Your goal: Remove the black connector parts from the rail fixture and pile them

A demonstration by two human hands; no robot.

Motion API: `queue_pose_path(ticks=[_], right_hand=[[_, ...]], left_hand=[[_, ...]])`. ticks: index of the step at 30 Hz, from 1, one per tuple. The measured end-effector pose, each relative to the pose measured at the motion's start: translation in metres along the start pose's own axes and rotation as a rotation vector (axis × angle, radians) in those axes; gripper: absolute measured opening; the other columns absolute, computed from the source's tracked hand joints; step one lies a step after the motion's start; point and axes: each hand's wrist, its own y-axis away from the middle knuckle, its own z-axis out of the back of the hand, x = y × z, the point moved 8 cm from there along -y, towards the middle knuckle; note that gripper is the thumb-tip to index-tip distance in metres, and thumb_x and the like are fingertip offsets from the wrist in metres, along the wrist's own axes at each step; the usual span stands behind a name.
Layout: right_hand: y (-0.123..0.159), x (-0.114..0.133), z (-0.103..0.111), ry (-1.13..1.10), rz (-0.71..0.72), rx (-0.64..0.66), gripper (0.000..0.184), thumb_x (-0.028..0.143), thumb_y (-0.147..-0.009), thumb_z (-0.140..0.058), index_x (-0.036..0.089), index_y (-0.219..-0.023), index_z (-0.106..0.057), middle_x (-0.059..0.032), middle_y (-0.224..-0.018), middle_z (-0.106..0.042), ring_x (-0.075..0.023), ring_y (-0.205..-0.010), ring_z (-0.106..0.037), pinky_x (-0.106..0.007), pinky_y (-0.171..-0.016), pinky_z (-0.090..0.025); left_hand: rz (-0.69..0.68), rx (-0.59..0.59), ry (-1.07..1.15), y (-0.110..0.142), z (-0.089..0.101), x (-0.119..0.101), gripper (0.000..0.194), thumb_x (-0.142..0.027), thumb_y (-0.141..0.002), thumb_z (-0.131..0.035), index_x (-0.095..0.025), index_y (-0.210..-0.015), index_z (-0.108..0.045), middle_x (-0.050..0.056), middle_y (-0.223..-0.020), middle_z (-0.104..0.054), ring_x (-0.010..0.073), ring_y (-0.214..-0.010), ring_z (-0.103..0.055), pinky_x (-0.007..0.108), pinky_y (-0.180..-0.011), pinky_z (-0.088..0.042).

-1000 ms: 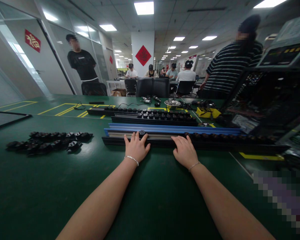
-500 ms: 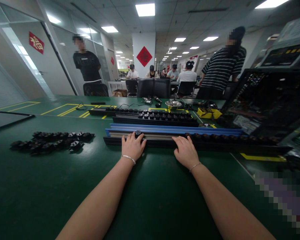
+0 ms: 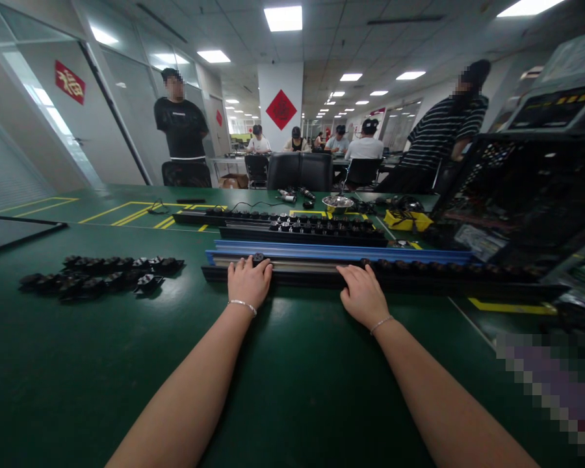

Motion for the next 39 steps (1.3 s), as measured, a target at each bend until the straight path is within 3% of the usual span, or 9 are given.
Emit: queue_pose_path(ticks=[30, 39], right_hand=[[0.001, -0.001, 0.0, -0.006, 0.012, -0.012, 0.047, 0.012, -0.075, -0.042, 0.015, -0.12, -0.057, -0.0075, -0.117, -0.062, -0.0202, -0.116, -0.05, -0.042, -0.111, -0.022], [0.0, -0.001, -0.001, -0.011, 0.014, 0.002, 0.049, 0.012, -0.075, -0.042, 0.016, -0.121, -0.056, -0.0076, -0.118, -0.062, -0.0205, -0.117, -0.049, -0.043, -0.111, -0.022]], left_hand=[[0.271, -0.004, -0.042, -0.007, -0.003, 0.061, 0.044, -0.043, -0.091, -0.027, -0.036, -0.107, -0.067, 0.003, -0.124, -0.061, 0.0362, -0.129, -0.035, 0.061, -0.102, -0.017], [0.32, -0.008, -0.056, -0.009, 0.002, 0.08, 0.047, -0.041, -0.091, -0.026, -0.03, -0.102, -0.07, 0.006, -0.12, -0.062, 0.0342, -0.124, -0.04, 0.049, -0.097, -0.032]])
